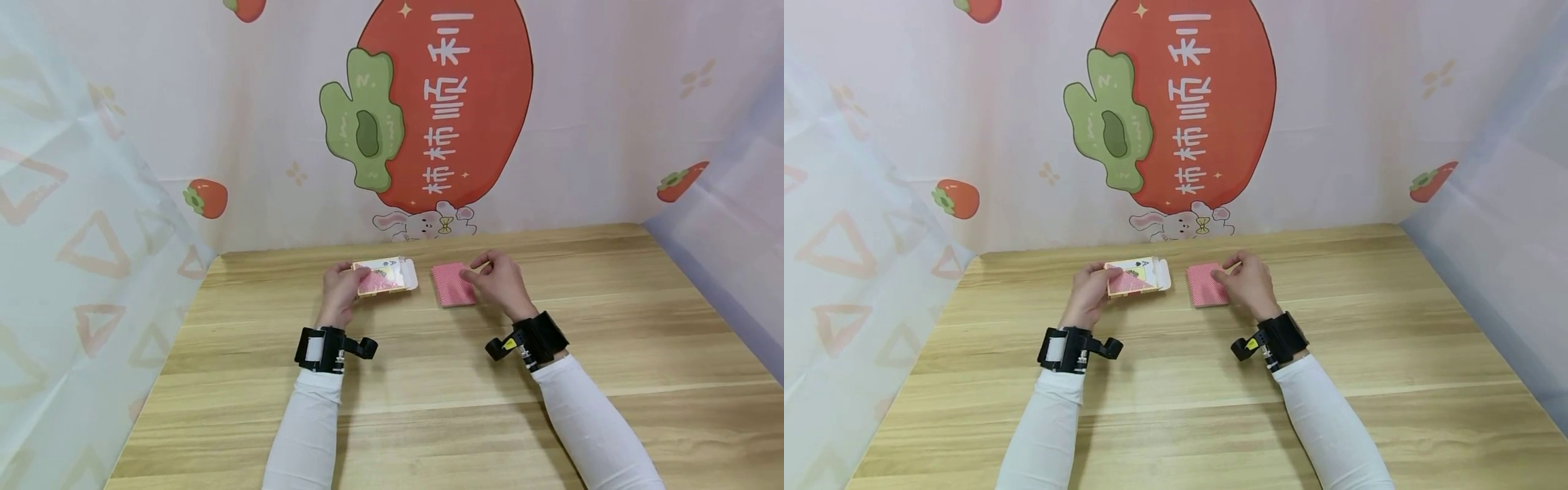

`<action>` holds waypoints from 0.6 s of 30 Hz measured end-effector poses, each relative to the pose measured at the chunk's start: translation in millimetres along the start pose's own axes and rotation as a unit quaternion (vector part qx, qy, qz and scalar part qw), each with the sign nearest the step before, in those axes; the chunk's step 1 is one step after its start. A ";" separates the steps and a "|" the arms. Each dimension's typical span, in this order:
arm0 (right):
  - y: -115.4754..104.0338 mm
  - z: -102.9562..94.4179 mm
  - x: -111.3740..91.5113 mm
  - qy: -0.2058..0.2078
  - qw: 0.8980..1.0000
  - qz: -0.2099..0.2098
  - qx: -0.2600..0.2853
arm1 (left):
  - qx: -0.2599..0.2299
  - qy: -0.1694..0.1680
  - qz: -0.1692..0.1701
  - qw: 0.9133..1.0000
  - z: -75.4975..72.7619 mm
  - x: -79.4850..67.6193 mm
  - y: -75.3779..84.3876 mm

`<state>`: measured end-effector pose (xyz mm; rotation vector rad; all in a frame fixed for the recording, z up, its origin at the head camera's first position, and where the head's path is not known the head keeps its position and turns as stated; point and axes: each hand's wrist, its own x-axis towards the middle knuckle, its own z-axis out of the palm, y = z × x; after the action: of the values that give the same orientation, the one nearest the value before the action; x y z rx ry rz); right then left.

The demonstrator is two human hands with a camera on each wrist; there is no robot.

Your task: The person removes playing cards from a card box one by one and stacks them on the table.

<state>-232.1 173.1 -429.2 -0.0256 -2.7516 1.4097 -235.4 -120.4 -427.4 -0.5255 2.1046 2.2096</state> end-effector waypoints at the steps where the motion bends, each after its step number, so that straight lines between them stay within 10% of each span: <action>1: 0.2 0.1 0.6 -0.003 1.000 -0.001 0.004 | 0.018 -0.005 0.004 1.000 -2.2 1.3 -1.1; 12: 0.5 9.7 5.6 -0.033 0.999 -0.006 0.033 | 0.149 -0.021 0.024 0.988 -9.0 16.7 -23.5; 18: 6.6 11.5 0.3 -0.048 0.998 -0.018 0.040 | 0.284 0.010 0.064 0.957 -15.8 14.3 -26.0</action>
<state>-233.1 167.6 -441.2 0.0968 -2.7524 1.5485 -238.7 -136.8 -456.6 -0.3713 2.6842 1.5208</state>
